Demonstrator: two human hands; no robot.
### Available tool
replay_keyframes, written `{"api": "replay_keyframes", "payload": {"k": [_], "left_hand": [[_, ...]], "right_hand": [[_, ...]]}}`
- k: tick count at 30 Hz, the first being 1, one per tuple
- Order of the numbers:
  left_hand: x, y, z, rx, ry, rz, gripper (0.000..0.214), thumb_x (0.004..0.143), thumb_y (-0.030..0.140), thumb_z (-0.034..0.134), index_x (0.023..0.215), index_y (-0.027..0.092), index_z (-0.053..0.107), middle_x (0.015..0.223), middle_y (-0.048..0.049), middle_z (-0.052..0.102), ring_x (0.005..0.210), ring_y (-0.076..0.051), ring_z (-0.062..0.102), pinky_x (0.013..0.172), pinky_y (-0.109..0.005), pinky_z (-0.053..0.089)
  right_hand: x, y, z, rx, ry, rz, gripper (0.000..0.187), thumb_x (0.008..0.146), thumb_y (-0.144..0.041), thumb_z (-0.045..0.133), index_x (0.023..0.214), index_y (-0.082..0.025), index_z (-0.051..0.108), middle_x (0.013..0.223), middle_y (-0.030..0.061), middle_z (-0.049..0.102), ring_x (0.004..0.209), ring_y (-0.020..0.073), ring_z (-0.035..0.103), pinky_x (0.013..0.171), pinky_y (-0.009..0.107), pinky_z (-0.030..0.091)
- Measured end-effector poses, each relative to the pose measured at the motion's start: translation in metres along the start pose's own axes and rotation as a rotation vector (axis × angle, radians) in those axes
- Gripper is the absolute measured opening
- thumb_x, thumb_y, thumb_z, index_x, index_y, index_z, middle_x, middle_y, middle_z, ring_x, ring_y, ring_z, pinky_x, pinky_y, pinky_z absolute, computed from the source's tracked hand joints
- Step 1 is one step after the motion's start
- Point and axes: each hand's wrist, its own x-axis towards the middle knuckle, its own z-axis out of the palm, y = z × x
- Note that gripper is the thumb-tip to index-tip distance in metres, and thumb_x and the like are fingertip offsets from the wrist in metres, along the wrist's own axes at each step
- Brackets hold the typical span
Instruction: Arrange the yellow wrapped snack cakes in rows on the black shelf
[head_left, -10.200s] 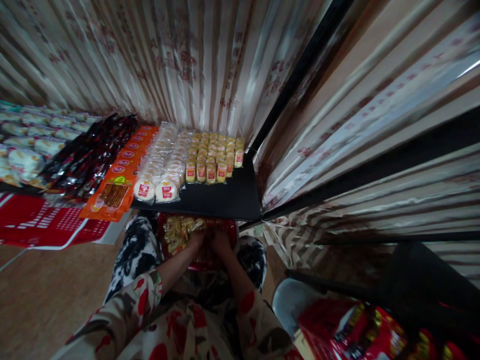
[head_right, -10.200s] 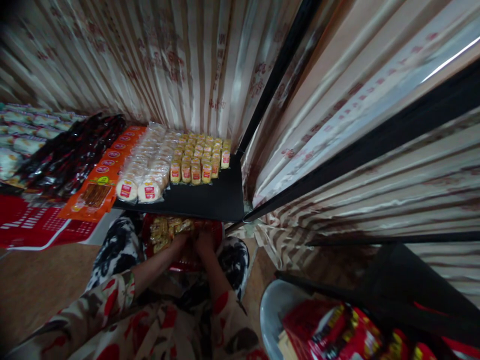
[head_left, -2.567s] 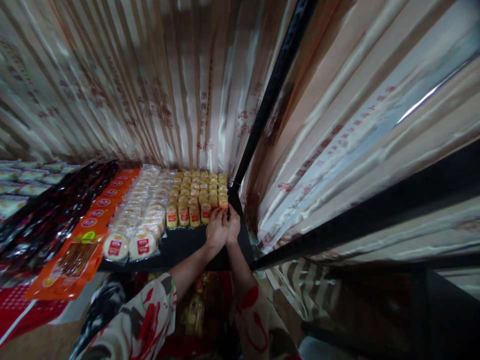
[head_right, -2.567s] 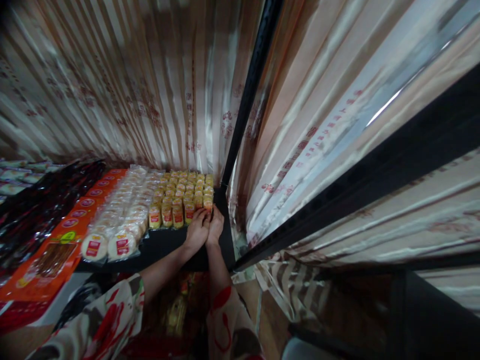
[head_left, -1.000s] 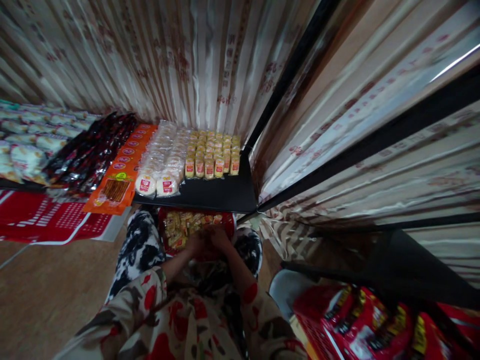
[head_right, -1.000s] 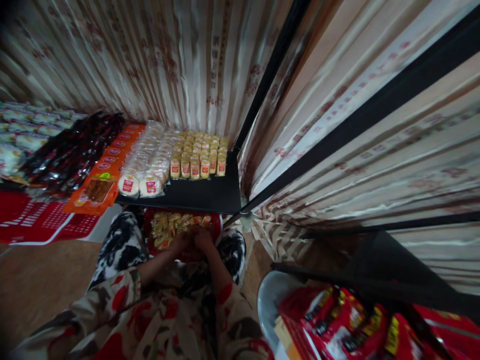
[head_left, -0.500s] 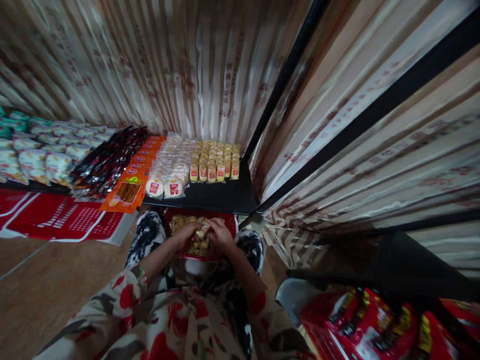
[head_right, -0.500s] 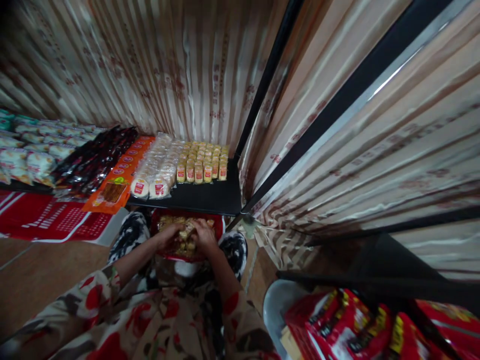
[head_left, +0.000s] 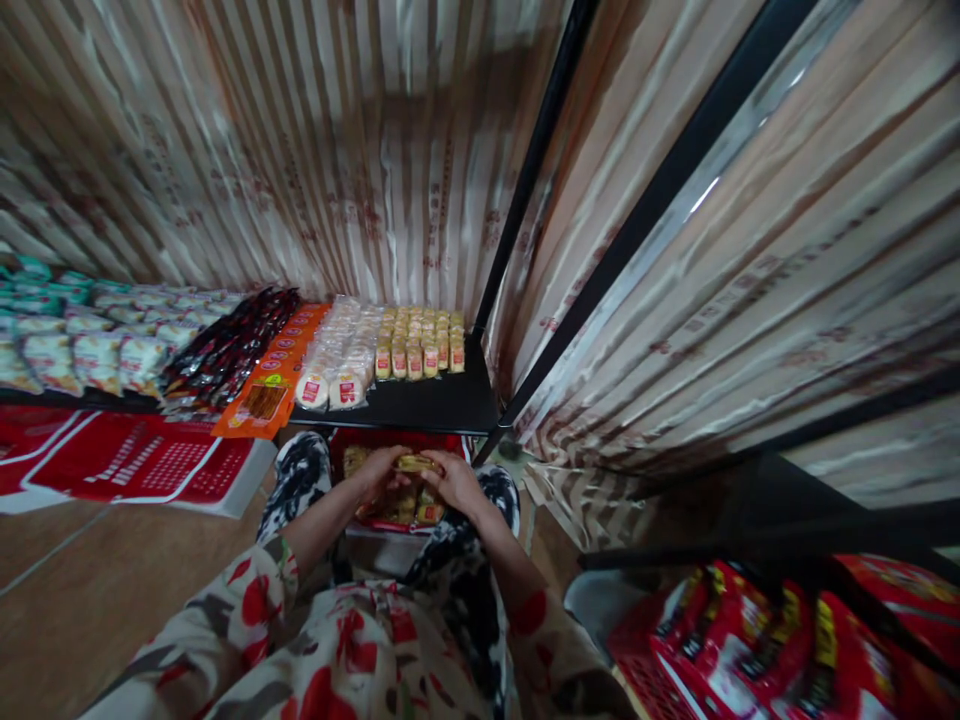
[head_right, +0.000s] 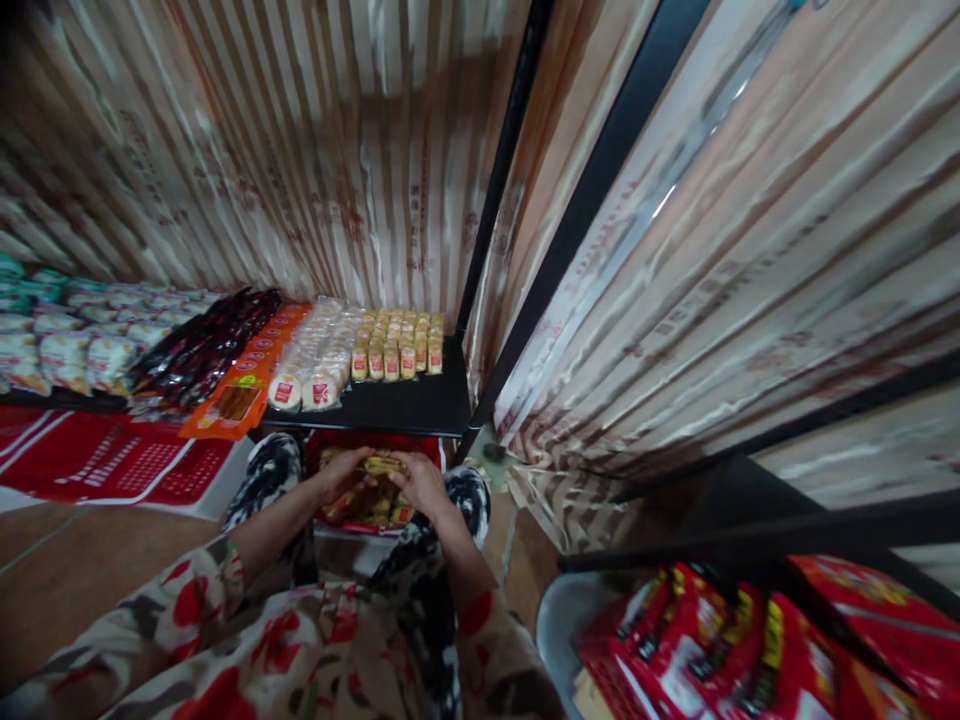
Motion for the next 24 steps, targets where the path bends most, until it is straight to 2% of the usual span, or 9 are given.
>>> {"api": "replay_keyframes", "payload": {"k": [3,6,9,13,16,19,21,24], "left_hand": [[-0.001,0.002,0.004,-0.005,0.039,0.158,0.017,0.074,0.025,0.051,0.078,0.012,0.061,0.067,-0.001,0.062,0.05,-0.006,0.051,0.042,-0.015,0.032],[0.0,0.001,0.006,0.0,0.101,0.27,0.018,0.073,0.029,0.055,0.073,0.012,0.061,0.063,0.0002,0.06,0.054,-0.008,0.052,0.048,-0.016,0.037],[0.0,0.002,0.009,-0.057,0.105,0.274,0.029,0.074,0.04,0.056,0.071,0.012,0.06,0.062,-0.0008,0.06,0.052,-0.008,0.052,0.047,-0.018,0.037],[-0.005,0.006,0.014,-0.135,-0.006,0.231,0.04,0.077,0.049,0.052,0.079,0.01,0.061,0.07,-0.0063,0.064,0.056,-0.01,0.057,0.046,-0.018,0.037],[-0.007,0.009,0.016,-0.144,-0.067,0.244,0.043,0.076,0.051,0.054,0.086,0.01,0.062,0.078,-0.0087,0.066,0.062,-0.012,0.06,0.048,-0.018,0.039],[-0.008,0.011,0.017,-0.114,-0.098,0.29,0.04,0.068,0.047,0.063,0.086,0.011,0.06,0.079,-0.0067,0.066,0.065,-0.012,0.06,0.05,-0.017,0.039],[-0.007,0.013,0.017,-0.098,-0.069,0.314,0.037,0.064,0.042,0.068,0.084,0.012,0.059,0.076,-0.0043,0.065,0.064,-0.011,0.059,0.051,-0.017,0.039],[-0.003,0.017,0.016,-0.056,0.051,0.347,0.031,0.063,0.037,0.067,0.079,0.012,0.059,0.067,-0.0007,0.061,0.058,-0.009,0.056,0.051,-0.017,0.039]], "right_hand": [[-0.003,0.003,-0.001,0.046,0.044,0.086,0.036,0.075,-0.031,0.061,0.111,-0.024,0.058,0.094,0.0023,0.066,0.087,0.0167,0.059,0.079,0.028,0.044],[-0.004,0.008,0.0,0.199,0.087,0.117,0.031,0.073,-0.034,0.061,0.102,-0.021,0.06,0.088,0.0013,0.067,0.08,0.0154,0.06,0.076,0.028,0.045],[-0.003,0.01,-0.004,0.39,0.127,0.129,0.029,0.073,-0.036,0.059,0.095,-0.018,0.06,0.082,0.0011,0.066,0.076,0.0146,0.06,0.073,0.028,0.046],[-0.002,0.005,-0.014,0.596,0.17,0.189,0.034,0.072,-0.044,0.057,0.092,-0.016,0.059,0.075,0.0005,0.064,0.067,0.0135,0.059,0.064,0.025,0.046],[0.001,0.005,-0.018,0.689,0.205,0.2,0.038,0.07,-0.047,0.059,0.091,-0.016,0.06,0.075,0.0003,0.064,0.067,0.0135,0.059,0.063,0.025,0.046],[0.007,0.007,-0.018,0.725,0.22,0.218,0.037,0.069,-0.049,0.06,0.085,-0.016,0.061,0.074,0.001,0.065,0.067,0.0142,0.06,0.062,0.025,0.046],[0.012,0.006,-0.013,0.734,0.221,0.247,0.036,0.069,-0.05,0.06,0.083,-0.017,0.061,0.073,0.0016,0.065,0.065,0.0146,0.06,0.059,0.025,0.046],[0.019,0.001,-0.004,0.749,0.195,0.276,0.035,0.072,-0.051,0.055,0.082,-0.018,0.06,0.073,0.0026,0.066,0.064,0.0153,0.061,0.056,0.025,0.047]]}}
